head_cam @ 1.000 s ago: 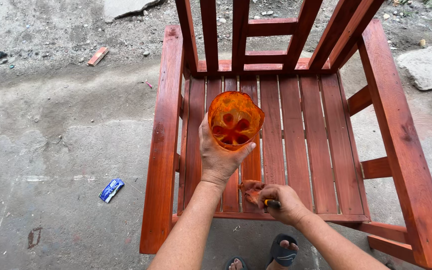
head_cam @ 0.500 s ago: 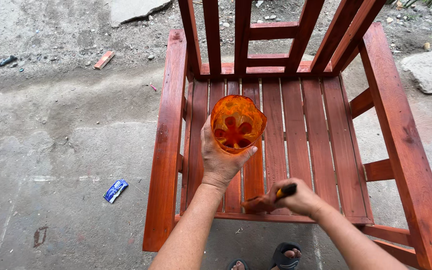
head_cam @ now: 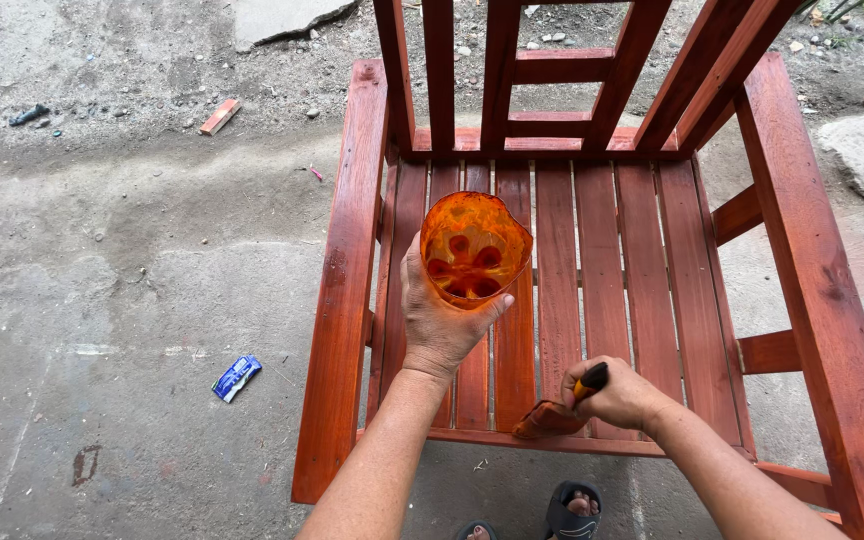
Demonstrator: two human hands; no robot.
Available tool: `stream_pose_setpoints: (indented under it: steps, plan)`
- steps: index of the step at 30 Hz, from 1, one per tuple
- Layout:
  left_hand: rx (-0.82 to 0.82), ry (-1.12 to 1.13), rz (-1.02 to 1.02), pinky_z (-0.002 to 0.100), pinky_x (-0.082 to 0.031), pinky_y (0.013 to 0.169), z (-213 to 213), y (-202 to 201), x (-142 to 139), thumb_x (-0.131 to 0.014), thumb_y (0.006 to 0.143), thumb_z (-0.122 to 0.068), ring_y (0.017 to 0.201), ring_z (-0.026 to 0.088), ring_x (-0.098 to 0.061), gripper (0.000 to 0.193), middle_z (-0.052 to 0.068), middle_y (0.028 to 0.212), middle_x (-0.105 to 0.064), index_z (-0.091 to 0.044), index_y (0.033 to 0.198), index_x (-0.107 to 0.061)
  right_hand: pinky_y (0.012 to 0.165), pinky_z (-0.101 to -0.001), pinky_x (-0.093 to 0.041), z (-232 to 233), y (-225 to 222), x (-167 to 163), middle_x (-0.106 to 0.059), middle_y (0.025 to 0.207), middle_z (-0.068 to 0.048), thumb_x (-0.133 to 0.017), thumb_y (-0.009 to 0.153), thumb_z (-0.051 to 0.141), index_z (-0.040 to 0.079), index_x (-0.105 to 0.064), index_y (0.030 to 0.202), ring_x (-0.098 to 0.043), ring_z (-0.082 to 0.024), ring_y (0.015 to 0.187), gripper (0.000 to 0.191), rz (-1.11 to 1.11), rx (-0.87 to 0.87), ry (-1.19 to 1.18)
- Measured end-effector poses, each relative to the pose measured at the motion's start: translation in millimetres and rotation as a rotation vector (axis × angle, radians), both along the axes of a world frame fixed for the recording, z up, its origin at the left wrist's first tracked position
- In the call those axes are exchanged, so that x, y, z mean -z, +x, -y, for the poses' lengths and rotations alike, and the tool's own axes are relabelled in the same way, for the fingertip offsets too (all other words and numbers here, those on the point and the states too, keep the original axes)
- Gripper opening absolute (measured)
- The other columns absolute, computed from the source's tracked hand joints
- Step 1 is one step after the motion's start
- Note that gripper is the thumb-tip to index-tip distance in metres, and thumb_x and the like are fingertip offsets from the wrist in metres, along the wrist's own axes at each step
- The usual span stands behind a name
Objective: The person applies reddish-brown stain to a wooden chair using a cloth. They repeatedly dip the cloth into a small orange container and wipe the seat slats and armrests, covering multiple areas of the chair.
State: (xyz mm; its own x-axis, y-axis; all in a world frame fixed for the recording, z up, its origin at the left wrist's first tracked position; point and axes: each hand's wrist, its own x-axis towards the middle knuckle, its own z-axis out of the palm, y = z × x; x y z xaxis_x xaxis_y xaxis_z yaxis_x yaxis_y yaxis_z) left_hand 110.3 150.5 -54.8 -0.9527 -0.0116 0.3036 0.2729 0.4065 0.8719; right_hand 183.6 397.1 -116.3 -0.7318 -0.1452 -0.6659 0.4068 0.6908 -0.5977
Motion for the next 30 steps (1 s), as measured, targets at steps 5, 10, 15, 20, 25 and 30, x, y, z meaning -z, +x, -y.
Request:
stream_pose_setpoints:
  steps: [5, 10, 15, 20, 25, 30]
  plan:
    - [0.0, -0.015, -0.069, 0.042, -0.057, 0.11, -1.9, -3.5, 1.1, -0.1, 0.064, -0.031, 0.134, 0.03, -0.051, 0.121, 0.015, 0.139, -0.041, -0.02, 0.152, -0.018, 0.08, -0.0367, -0.063, 42.9, -10.8, -6.8, -0.078, 0.084, -0.004, -0.078, 0.083, 0.018, 0.013, -0.074, 0.082, -0.075, -0.016, 0.082, 0.006, -0.053, -0.051, 0.08]
    - [-0.006, -0.006, -0.04, 0.04, -0.059, 0.11, 6.4, -11.0, 2.4, -0.098, 0.064, -0.036, 0.133, 0.028, -0.055, 0.119, 0.013, 0.139, -0.045, -0.019, 0.153, -0.021, 0.073, -0.0332, -0.062, 59.4, -58.7, -18.4, -0.075, 0.085, -0.002, -0.077, 0.087, 0.023, 0.016, -0.075, 0.085, -0.072, -0.012, 0.078, 0.008, -0.332, 0.351, 0.083]
    - [-0.084, -0.025, -0.049, 0.042, -0.055, 0.109, 12.6, -14.4, 1.2, -0.1, 0.059, -0.033, 0.129, 0.03, -0.054, 0.121, 0.016, 0.136, -0.045, -0.013, 0.151, -0.024, 0.071, -0.0315, -0.061, 97.9, -56.3, -6.1, -0.076, 0.084, -0.005, -0.074, 0.085, 0.017, 0.013, -0.071, 0.087, -0.071, -0.012, 0.078, 0.005, -0.583, 0.486, 0.032]
    - [-0.068, 0.024, -0.138, 0.044, -0.053, 0.112, 21.9, -19.4, -4.9, -0.102, 0.059, -0.029, 0.131, 0.031, -0.053, 0.121, 0.016, 0.138, -0.047, -0.011, 0.152, -0.027, 0.07, -0.0365, -0.059, 116.2, -10.2, -6.6, -0.077, 0.083, -0.008, -0.072, 0.087, 0.016, 0.013, -0.067, 0.087, -0.074, -0.015, 0.077, 0.006, -0.435, 0.419, 0.041]
    - [-0.068, 0.059, -0.104, 0.044, -0.053, 0.112, 25.0, -29.3, -10.8, -0.101, 0.059, -0.028, 0.132, 0.03, -0.053, 0.121, 0.015, 0.14, -0.045, -0.014, 0.153, -0.026, 0.067, -0.0357, -0.062, 122.4, 6.9, -19.0, -0.077, 0.088, -0.005, -0.072, 0.083, 0.013, 0.012, -0.067, 0.084, -0.076, -0.017, 0.077, 0.005, -0.295, 0.307, 0.094]
    - [-0.05, 0.048, -0.024, 0.044, -0.054, 0.112, 21.7, -42.5, -13.0, -0.1, 0.061, -0.028, 0.133, 0.03, -0.05, 0.122, 0.015, 0.139, -0.041, -0.017, 0.153, -0.021, 0.06, -0.0324, -0.063, 118.5, -15.9, -14.4, -0.076, 0.078, -0.008, -0.065, 0.09, 0.016, 0.012, -0.069, 0.085, -0.076, -0.015, 0.067, 0.008, 0.021, 0.147, 0.198]
